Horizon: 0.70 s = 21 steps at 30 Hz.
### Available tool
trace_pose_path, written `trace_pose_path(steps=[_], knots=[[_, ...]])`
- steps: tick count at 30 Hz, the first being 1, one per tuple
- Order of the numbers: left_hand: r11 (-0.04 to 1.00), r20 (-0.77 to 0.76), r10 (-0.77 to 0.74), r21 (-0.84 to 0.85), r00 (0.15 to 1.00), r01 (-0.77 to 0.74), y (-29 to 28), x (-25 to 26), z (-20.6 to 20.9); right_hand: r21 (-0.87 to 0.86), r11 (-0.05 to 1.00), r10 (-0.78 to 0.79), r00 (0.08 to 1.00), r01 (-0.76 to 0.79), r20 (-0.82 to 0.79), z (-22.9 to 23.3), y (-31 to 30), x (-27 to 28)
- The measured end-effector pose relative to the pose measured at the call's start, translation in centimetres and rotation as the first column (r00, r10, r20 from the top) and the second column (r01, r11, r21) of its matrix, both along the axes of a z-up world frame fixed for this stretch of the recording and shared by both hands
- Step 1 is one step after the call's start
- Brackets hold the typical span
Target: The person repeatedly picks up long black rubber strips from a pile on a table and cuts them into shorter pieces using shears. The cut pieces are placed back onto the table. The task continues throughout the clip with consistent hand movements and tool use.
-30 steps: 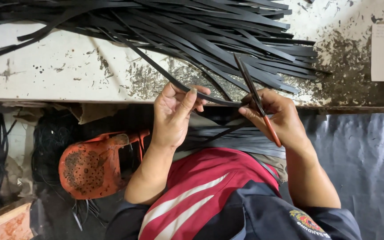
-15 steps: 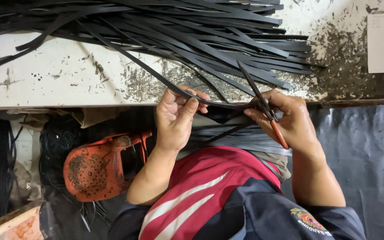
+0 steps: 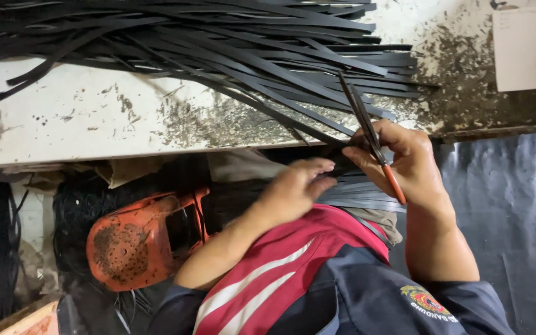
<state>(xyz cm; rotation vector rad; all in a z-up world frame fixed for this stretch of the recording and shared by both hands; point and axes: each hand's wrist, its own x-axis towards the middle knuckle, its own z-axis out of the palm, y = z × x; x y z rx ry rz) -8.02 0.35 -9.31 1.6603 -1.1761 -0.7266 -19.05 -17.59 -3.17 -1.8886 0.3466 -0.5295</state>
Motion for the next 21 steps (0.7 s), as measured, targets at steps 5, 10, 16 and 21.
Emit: trace_pose_path(steps=[5,10,16,21], knots=[[0.963,0.401,-0.234,0.221,0.886,0.155,-3.3,-5.7,-9.9,0.001,1.000,0.001,1.000,-0.001,0.008,0.8,0.3,0.0],[0.818,0.292,-0.558,0.354,0.777,0.454,-3.7,-9.2,-13.0,0.002,1.000,-0.004,0.999,0.004,-0.046,1.6,-0.1,-0.4],[0.672,0.313,-0.715,0.554,0.626,0.491,-5.5,-9.5,-18.5,-0.204,0.974,0.024,0.945,-0.095,-0.327,3.2,-2.7,-1.0],[0.450,0.185,-0.822,0.791,0.539,0.415,-7.0,-12.3,-25.9,-0.434,0.802,0.083,0.796,-0.411,-0.600,4.9,-4.2,0.8]])
